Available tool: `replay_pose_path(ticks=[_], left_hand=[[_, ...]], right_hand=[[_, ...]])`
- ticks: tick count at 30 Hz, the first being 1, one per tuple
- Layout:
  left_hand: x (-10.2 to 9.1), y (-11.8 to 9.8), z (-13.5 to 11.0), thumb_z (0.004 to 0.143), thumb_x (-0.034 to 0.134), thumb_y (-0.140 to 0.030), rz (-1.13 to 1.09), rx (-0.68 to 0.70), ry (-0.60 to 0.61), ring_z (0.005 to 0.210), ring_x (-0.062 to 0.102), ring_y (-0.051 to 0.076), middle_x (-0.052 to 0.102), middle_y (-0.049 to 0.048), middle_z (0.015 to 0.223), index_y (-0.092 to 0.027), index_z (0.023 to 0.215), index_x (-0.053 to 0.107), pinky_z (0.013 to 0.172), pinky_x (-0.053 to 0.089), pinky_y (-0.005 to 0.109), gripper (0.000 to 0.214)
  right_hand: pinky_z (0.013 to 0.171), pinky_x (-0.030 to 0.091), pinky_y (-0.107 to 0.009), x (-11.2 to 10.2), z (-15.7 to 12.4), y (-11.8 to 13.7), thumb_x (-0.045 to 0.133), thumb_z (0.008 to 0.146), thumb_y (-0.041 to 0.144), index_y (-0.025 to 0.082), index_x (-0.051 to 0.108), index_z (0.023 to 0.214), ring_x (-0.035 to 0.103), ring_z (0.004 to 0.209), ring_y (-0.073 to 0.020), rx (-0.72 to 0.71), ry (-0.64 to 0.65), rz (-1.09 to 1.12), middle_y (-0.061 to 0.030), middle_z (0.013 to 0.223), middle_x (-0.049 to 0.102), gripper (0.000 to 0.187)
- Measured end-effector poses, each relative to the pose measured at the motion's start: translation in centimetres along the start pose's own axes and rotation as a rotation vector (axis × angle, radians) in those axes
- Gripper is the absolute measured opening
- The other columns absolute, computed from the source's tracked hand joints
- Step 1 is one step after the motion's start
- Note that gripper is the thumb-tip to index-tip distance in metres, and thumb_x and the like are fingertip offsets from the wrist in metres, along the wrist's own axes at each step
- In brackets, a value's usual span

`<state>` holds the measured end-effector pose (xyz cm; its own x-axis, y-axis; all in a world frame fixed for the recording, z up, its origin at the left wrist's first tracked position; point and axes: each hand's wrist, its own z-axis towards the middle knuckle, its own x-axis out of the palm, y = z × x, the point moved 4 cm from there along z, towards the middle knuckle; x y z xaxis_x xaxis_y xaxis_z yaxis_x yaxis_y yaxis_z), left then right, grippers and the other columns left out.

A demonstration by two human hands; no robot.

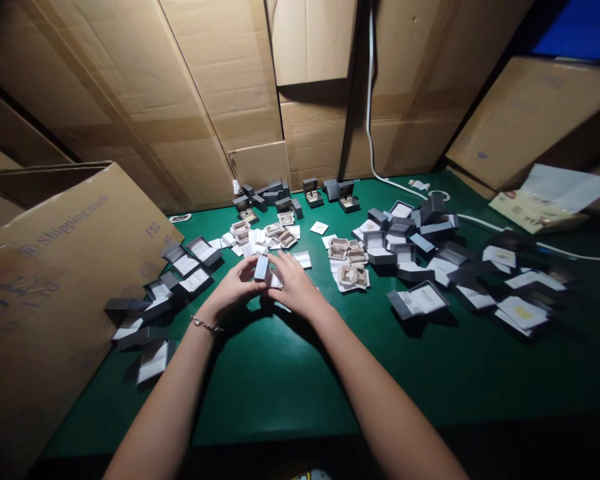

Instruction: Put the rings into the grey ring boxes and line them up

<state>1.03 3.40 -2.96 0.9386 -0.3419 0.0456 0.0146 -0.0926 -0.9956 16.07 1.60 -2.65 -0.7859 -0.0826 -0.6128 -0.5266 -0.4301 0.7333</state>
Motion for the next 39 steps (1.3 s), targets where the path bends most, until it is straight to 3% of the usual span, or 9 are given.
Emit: replay_pose_path(ticks=[2,4,7,12,18,25,39], left_hand=[[-0.3,0.1,0.2,0.055,0.083,-0.021,-0.006,0.008,-0.036,0.116,0.054,0.027,0.058,0.0121,0.125,-0.018,0.113,0.059,0.099,0.042,0.042,0.063],[-0.6,0.2,0.3,0.054,0.083,-0.022,-0.021,0.013,-0.072,0.115,0.055,0.027,0.059,0.0126,0.124,-0.017,0.114,0.058,0.099,0.042,0.043,0.066],[-1.1,0.0,0.4,0.054,0.083,-0.024,-0.035,0.029,-0.115,0.114,0.055,0.027,0.060,0.0125,0.123,-0.017,0.114,0.057,0.100,0.041,0.043,0.066],[-1.4,-0.5,0.2,0.055,0.083,-0.024,-0.016,0.058,-0.133,0.116,0.055,0.027,0.059,0.0123,0.125,-0.016,0.115,0.057,0.102,0.040,0.044,0.067],[-1.5,-0.3,0.1,0.057,0.082,-0.024,0.007,0.032,-0.099,0.116,0.055,0.027,0.059,0.0119,0.126,-0.017,0.115,0.057,0.102,0.040,0.044,0.064],[-1.6,0.0,0.0,0.056,0.083,-0.024,-0.001,0.022,-0.085,0.115,0.055,0.027,0.060,0.0119,0.122,-0.017,0.114,0.058,0.100,0.041,0.042,0.063],[-1.6,-1.0,-0.4,0.053,0.083,-0.025,-0.036,0.018,-0.109,0.108,0.058,0.027,0.061,0.0117,0.120,-0.016,0.113,0.060,0.093,0.046,0.041,0.065]], right_hand=[[0.112,0.024,-0.056,0.0,-0.1,-0.3,0.074,0.068,0.028,0.024,0.042,0.139,0.024,0.141,-0.0335,0.025,-0.034,-0.039,-0.0152,0.150,0.034,0.078],[0.111,0.022,-0.060,-0.2,-0.1,-0.3,0.076,0.067,0.031,0.025,0.040,0.141,0.021,0.142,-0.0357,0.052,-0.045,-0.076,-0.0147,0.152,0.030,0.083],[0.111,0.022,-0.060,-0.7,0.0,-0.2,0.074,0.071,0.032,0.022,0.040,0.141,0.029,0.139,-0.0349,0.052,-0.037,-0.103,-0.0157,0.149,0.036,0.078],[0.108,0.037,-0.045,-1.4,0.3,-0.3,0.061,0.082,0.023,0.019,0.045,0.138,0.047,0.129,-0.0254,-0.040,-0.045,-0.050,-0.0150,0.138,0.051,0.059],[0.100,0.045,-0.042,-1.5,0.3,-0.7,0.063,0.078,0.016,0.024,0.052,0.132,0.058,0.115,-0.0225,-0.047,-0.051,-0.028,-0.0105,0.126,0.060,0.055],[0.094,0.048,-0.041,-1.1,0.4,-0.4,0.064,0.077,0.016,0.023,0.058,0.124,0.062,0.104,-0.0210,-0.026,-0.051,-0.013,-0.0082,0.111,0.065,0.048],[0.091,0.048,-0.038,-1.2,0.5,-0.1,0.067,0.074,0.019,0.022,0.068,0.107,0.062,0.101,-0.0201,0.001,-0.111,0.141,-0.0071,0.107,0.068,0.033]])
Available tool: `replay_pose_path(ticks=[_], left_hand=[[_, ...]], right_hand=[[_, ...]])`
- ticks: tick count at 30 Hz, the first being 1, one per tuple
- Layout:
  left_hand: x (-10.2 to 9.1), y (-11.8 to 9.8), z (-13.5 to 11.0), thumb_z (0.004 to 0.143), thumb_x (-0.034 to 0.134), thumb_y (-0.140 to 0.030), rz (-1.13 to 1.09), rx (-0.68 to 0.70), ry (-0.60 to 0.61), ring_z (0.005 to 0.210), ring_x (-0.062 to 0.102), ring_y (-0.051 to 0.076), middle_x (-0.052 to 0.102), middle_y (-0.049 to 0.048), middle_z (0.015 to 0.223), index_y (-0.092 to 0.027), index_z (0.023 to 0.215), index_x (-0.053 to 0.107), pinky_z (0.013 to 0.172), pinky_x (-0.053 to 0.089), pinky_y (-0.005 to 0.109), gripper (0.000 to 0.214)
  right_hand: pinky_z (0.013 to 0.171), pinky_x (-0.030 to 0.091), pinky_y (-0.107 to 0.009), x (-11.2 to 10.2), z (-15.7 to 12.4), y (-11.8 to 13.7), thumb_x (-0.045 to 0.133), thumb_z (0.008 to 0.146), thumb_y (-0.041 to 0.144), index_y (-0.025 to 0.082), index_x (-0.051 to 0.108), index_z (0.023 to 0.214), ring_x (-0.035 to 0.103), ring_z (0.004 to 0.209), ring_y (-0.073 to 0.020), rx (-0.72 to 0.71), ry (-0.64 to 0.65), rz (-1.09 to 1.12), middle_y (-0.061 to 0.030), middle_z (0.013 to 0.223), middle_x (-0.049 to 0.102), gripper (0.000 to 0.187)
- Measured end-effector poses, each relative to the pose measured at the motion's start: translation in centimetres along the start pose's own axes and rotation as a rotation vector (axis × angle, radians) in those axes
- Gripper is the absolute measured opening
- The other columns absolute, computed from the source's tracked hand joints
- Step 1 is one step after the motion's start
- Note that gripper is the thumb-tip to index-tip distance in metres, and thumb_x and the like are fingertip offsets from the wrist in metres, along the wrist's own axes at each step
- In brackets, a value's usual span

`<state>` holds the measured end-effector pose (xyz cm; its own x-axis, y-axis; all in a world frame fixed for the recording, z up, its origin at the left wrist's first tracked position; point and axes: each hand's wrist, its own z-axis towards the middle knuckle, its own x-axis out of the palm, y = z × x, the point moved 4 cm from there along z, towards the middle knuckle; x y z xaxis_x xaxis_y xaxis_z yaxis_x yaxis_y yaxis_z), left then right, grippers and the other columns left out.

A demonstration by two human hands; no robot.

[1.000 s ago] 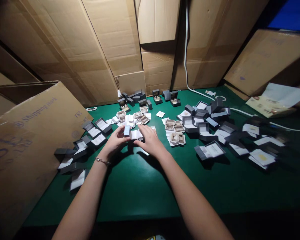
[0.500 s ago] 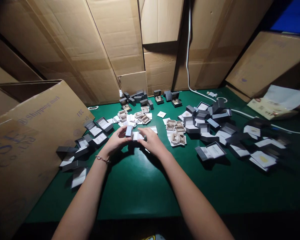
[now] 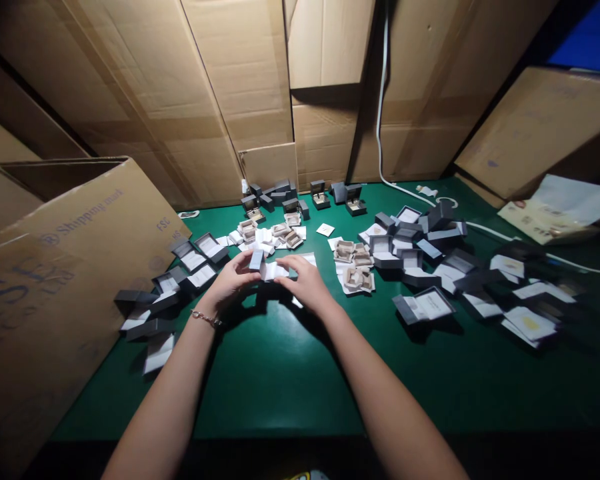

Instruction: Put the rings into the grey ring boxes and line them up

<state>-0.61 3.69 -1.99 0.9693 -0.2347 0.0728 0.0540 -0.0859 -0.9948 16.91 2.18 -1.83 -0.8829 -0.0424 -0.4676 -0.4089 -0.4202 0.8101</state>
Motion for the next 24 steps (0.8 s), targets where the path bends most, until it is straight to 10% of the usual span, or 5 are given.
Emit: replay_pose_path(ticks=[24], left_hand=[[0.29,0.14,0.05,0.053,0.083,-0.022,-0.062,-0.011,-0.033,0.110,0.058,0.029,0.063,0.0121,0.121,-0.015,0.113,0.063,0.097,0.045,0.043,0.064]], right_hand=[[0.102,0.044,-0.045,-0.18,-0.30,0.01,0.067,0.074,0.021,0.022,0.067,0.113,0.061,0.113,-0.0242,0.188,0.062,0.015,-0.0075,0.119,0.067,0.040]])
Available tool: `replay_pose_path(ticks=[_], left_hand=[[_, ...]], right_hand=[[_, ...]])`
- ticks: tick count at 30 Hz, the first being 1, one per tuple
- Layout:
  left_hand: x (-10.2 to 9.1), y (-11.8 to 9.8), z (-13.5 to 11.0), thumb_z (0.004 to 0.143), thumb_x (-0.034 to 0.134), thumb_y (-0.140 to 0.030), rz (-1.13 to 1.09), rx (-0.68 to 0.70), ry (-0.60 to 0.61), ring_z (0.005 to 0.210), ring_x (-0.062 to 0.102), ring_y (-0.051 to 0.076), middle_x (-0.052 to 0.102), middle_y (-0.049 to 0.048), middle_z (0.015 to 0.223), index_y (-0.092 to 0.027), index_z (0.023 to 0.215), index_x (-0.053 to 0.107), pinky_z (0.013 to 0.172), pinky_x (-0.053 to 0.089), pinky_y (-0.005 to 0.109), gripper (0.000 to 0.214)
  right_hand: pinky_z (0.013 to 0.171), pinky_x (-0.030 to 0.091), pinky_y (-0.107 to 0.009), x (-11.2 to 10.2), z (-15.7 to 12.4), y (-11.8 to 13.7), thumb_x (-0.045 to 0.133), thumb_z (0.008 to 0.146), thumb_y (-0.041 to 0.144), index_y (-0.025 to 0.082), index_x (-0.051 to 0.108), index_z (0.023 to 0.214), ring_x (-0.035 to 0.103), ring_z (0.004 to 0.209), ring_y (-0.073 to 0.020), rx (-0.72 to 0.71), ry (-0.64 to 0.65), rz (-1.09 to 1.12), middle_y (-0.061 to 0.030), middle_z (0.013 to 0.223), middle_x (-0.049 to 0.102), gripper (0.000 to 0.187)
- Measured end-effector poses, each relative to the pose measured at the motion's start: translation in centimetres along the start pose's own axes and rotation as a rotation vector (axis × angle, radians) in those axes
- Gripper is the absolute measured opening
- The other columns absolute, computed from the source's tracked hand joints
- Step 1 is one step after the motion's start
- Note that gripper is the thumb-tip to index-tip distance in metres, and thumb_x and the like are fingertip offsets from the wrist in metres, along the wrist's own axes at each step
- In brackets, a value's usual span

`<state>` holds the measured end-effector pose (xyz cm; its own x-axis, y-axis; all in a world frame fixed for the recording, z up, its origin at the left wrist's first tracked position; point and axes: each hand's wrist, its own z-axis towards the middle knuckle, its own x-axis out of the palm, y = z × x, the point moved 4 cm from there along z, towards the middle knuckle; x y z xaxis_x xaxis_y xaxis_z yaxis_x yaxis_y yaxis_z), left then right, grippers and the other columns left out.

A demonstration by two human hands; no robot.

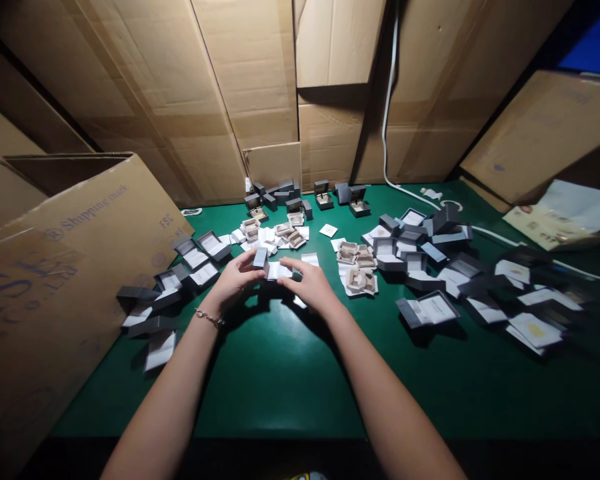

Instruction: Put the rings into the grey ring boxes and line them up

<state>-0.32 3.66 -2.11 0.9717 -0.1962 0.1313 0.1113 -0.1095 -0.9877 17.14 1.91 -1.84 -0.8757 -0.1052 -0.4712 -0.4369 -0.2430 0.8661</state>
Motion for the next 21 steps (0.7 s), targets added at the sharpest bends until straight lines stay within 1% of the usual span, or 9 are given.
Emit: replay_pose_path(ticks=[4,6,8,11,13,15,18,20,21], left_hand=[[-0.1,-0.2,0.0,0.051,0.084,-0.022,-0.073,0.006,-0.035,0.108,0.059,0.027,0.063,0.0104,0.121,-0.015,0.116,0.061,0.097,0.045,0.041,0.068],[0.1,-0.3,0.0,0.052,0.084,-0.022,-0.114,0.019,-0.045,0.107,0.059,0.025,0.062,0.0095,0.122,-0.016,0.116,0.060,0.096,0.045,0.039,0.069],[0.4,-0.4,0.0,0.053,0.084,-0.023,-0.158,0.034,-0.047,0.105,0.060,0.024,0.061,0.0088,0.122,-0.017,0.115,0.059,0.095,0.045,0.037,0.067],[1.0,-0.4,0.0,0.053,0.084,-0.023,-0.157,0.078,-0.065,0.103,0.060,0.022,0.059,0.0082,0.122,-0.018,0.112,0.058,0.094,0.046,0.036,0.065],[1.4,-0.2,-0.1,0.049,0.086,-0.022,-0.137,0.092,-0.055,0.103,0.060,0.021,0.059,0.0074,0.120,-0.019,0.108,0.056,0.093,0.046,0.034,0.066],[1.8,0.1,-0.2,0.046,0.088,-0.024,-0.157,0.057,0.011,0.102,0.060,0.020,0.058,0.0071,0.120,-0.020,0.104,0.055,0.089,0.048,0.031,0.067],[2.4,0.7,-0.5,0.051,0.086,-0.040,-0.245,-0.049,0.145,0.095,0.061,0.018,0.057,0.0078,0.122,-0.019,0.093,0.056,0.079,0.050,0.027,0.057],[2.5,1.1,-0.5,0.061,0.077,-0.051,-0.295,-0.106,0.178,0.084,0.062,0.014,0.059,0.0075,0.115,-0.017,0.085,0.055,0.070,0.050,0.025,0.048],[2.5,1.3,-0.5,0.065,0.074,-0.052,-0.311,-0.126,0.182,0.078,0.062,0.012,0.061,0.0064,0.108,-0.017,0.084,0.054,0.066,0.050,0.024,0.045]], right_hand=[[0.109,0.037,-0.047,0.2,-0.1,0.2,0.061,0.081,0.030,0.023,0.066,0.115,0.049,0.128,-0.0264,-0.087,-0.017,-0.070,-0.0088,0.133,0.057,0.036],[0.111,0.034,-0.046,0.5,-0.1,0.2,0.058,0.082,0.033,0.022,0.062,0.121,0.043,0.133,-0.0264,-0.112,-0.045,-0.063,-0.0097,0.140,0.051,0.041],[0.110,0.034,-0.046,0.8,-0.2,0.1,0.058,0.082,0.034,0.021,0.053,0.131,0.043,0.133,-0.0262,-0.114,-0.093,-0.011,-0.0107,0.142,0.048,0.051],[0.103,0.042,-0.046,1.3,-0.3,-0.5,0.058,0.082,0.037,0.021,0.040,0.139,0.053,0.122,-0.0263,-0.041,-0.203,0.139,-0.0119,0.134,0.055,0.062],[0.096,0.047,-0.045,1.4,-0.3,-1.2,0.059,0.081,0.039,0.021,0.039,0.137,0.060,0.110,-0.0260,0.028,-0.296,0.228,-0.0119,0.122,0.061,0.062],[0.088,0.051,-0.042,1.3,-0.2,-1.8,0.062,0.079,0.038,0.021,0.042,0.133,0.063,0.097,-0.0244,0.072,-0.365,0.290,-0.0111,0.111,0.065,0.060],[0.076,0.054,-0.037,0.9,0.1,-2.4,0.065,0.074,0.036,0.022,0.042,0.126,0.064,0.082,-0.0202,0.101,-0.385,0.399,-0.0068,0.096,0.065,0.058],[0.073,0.054,-0.034,0.8,0.3,-2.3,0.067,0.071,0.034,0.023,0.045,0.118,0.064,0.080,-0.0182,0.083,-0.352,0.476,-0.0048,0.096,0.064,0.054],[0.073,0.054,-0.033,0.8,0.4,-2.1,0.068,0.070,0.034,0.023,0.047,0.114,0.063,0.081,-0.0178,0.063,-0.324,0.499,-0.0046,0.099,0.063,0.050]])
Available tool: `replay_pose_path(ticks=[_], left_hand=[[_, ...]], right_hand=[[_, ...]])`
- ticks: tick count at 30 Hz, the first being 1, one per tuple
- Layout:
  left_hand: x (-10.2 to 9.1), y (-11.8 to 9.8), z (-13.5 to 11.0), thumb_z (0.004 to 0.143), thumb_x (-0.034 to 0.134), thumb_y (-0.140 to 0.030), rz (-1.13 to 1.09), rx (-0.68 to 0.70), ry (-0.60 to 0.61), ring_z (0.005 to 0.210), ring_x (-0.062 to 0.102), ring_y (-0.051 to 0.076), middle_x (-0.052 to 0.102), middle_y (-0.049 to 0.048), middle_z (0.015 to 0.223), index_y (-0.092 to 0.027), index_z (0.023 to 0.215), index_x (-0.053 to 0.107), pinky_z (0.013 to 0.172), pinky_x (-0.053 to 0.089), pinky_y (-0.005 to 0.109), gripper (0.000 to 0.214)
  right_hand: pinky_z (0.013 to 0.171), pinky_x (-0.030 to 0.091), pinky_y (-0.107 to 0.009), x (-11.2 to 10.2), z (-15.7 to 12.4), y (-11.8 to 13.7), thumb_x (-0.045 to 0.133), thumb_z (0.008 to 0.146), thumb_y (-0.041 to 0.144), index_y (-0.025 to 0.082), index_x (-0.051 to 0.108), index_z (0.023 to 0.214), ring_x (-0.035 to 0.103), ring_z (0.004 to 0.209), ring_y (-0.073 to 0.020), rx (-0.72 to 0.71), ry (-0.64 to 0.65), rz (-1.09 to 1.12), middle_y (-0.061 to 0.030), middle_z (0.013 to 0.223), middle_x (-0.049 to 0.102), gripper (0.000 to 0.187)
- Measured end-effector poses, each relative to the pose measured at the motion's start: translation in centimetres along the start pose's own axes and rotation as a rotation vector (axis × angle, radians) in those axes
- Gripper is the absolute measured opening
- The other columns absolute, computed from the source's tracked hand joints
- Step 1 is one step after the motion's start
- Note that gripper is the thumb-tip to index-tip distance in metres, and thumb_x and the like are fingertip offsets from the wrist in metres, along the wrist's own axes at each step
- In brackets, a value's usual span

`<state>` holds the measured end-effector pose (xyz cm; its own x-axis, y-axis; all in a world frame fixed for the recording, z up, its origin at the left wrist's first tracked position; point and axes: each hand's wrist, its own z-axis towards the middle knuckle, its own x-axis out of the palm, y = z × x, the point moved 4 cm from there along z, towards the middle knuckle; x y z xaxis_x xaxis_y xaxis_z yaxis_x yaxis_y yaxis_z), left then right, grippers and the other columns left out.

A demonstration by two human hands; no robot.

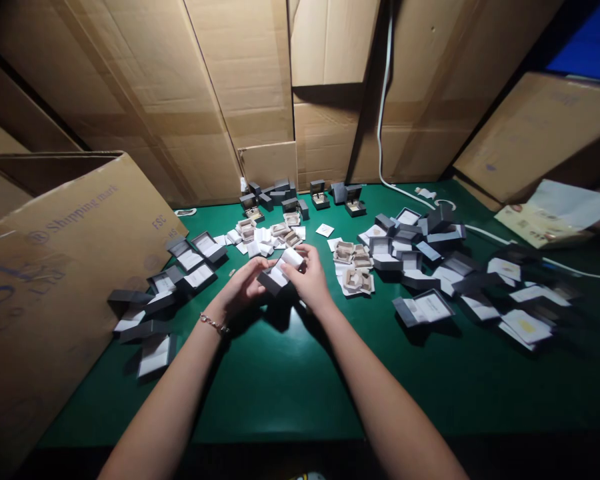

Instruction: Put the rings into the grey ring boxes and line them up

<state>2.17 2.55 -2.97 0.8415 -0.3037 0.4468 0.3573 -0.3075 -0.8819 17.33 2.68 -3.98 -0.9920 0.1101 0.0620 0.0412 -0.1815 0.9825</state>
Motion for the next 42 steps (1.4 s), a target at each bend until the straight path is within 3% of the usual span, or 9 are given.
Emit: replay_pose_path(ticks=[3,7,11,14,18,22,25,30,42], left_hand=[[-0.1,0.7,0.1,0.067,0.076,-0.038,0.025,-0.072,0.029,0.068,0.061,0.010,0.063,0.0021,0.092,-0.019,0.097,0.054,0.060,0.047,0.021,0.042],[0.2,1.4,0.3,0.061,0.079,-0.018,0.134,-0.123,0.072,0.069,0.061,0.011,0.065,0.0019,0.089,-0.020,0.121,0.050,0.062,0.046,0.021,0.067],[0.7,1.3,0.6,0.064,0.075,-0.018,0.207,-0.009,0.046,0.084,0.061,0.013,0.065,0.0051,0.095,-0.014,0.107,0.060,0.075,0.048,0.024,0.045],[0.7,1.1,0.8,0.064,0.075,-0.020,0.258,0.035,-0.022,0.082,0.060,0.013,0.065,0.0051,0.093,-0.013,0.099,0.062,0.074,0.048,0.025,0.038],[0.5,0.7,0.8,0.061,0.078,-0.025,0.327,0.068,-0.069,0.078,0.059,0.013,0.064,0.0036,0.088,-0.013,0.096,0.063,0.071,0.047,0.024,0.040],[0.4,0.4,0.7,0.064,0.076,-0.034,0.351,0.048,-0.092,0.062,0.053,0.010,0.061,0.0006,0.074,-0.013,0.098,0.063,0.056,0.040,0.021,0.041],[0.3,0.4,0.7,0.068,0.073,-0.036,0.356,0.038,-0.076,0.059,0.049,0.009,0.060,-0.0004,0.070,-0.013,0.101,0.064,0.055,0.037,0.021,0.041],[-0.2,0.9,0.9,0.067,0.074,-0.035,0.355,0.020,-0.068,0.054,0.044,0.007,0.062,0.0004,0.074,-0.014,0.103,0.066,0.052,0.032,0.021,0.043],[-0.3,0.7,0.8,0.064,0.075,-0.034,0.335,0.012,-0.101,0.060,0.051,0.009,0.065,0.0030,0.082,-0.014,0.099,0.068,0.054,0.036,0.021,0.041]], right_hand=[[0.077,0.053,-0.033,0.7,-0.3,0.5,0.068,0.069,0.032,0.024,0.052,0.105,0.063,0.089,-0.0186,-0.054,0.126,-0.027,-0.0050,0.105,0.063,0.040],[0.090,0.050,-0.039,1.2,-0.9,1.2,0.066,0.073,0.026,0.024,0.052,0.117,0.062,0.103,-0.0216,-0.191,0.198,-0.197,-0.0069,0.112,0.064,0.046],[0.097,0.048,-0.040,0.7,-1.0,2.3,0.061,0.080,0.025,0.025,0.058,0.118,0.057,0.115,-0.0230,-0.384,0.094,-0.341,-0.0090,0.124,0.061,0.039],[0.098,0.047,-0.039,0.4,-1.0,2.7,0.060,0.082,0.027,0.025,0.066,0.110,0.057,0.116,-0.0231,-0.455,0.052,-0.445,-0.0086,0.123,0.063,0.029],[0.094,0.051,-0.036,0.4,-0.9,2.4,0.058,0.085,0.026,0.026,0.072,0.105,0.064,0.106,-0.0211,-0.450,0.116,-0.486,-0.0070,0.115,0.068,0.024],[0.093,0.052,-0.035,0.4,-0.9,2.2,0.058,0.085,0.025,0.027,0.073,0.103,0.065,0.103,-0.0199,-0.426,0.107,-0.479,-0.0049,0.113,0.069,0.024],[0.091,0.052,-0.035,0.3,-0.7,2.2,0.060,0.084,0.025,0.028,0.074,0.100,0.066,0.101,-0.0197,-0.394,0.105,-0.464,-0.0043,0.110,0.071,0.022],[0.092,0.052,-0.036,0.1,-0.4,2.1,0.062,0.081,0.025,0.030,0.075,0.098,0.066,0.099,-0.0199,-0.333,0.127,-0.432,-0.0034,0.109,0.071,0.021],[0.092,0.051,-0.039,0.1,-0.2,2.0,0.064,0.080,0.027,0.029,0.076,0.092,0.065,0.101,-0.0211,-0.265,0.173,-0.341,-0.0048,0.109,0.070,0.017]])
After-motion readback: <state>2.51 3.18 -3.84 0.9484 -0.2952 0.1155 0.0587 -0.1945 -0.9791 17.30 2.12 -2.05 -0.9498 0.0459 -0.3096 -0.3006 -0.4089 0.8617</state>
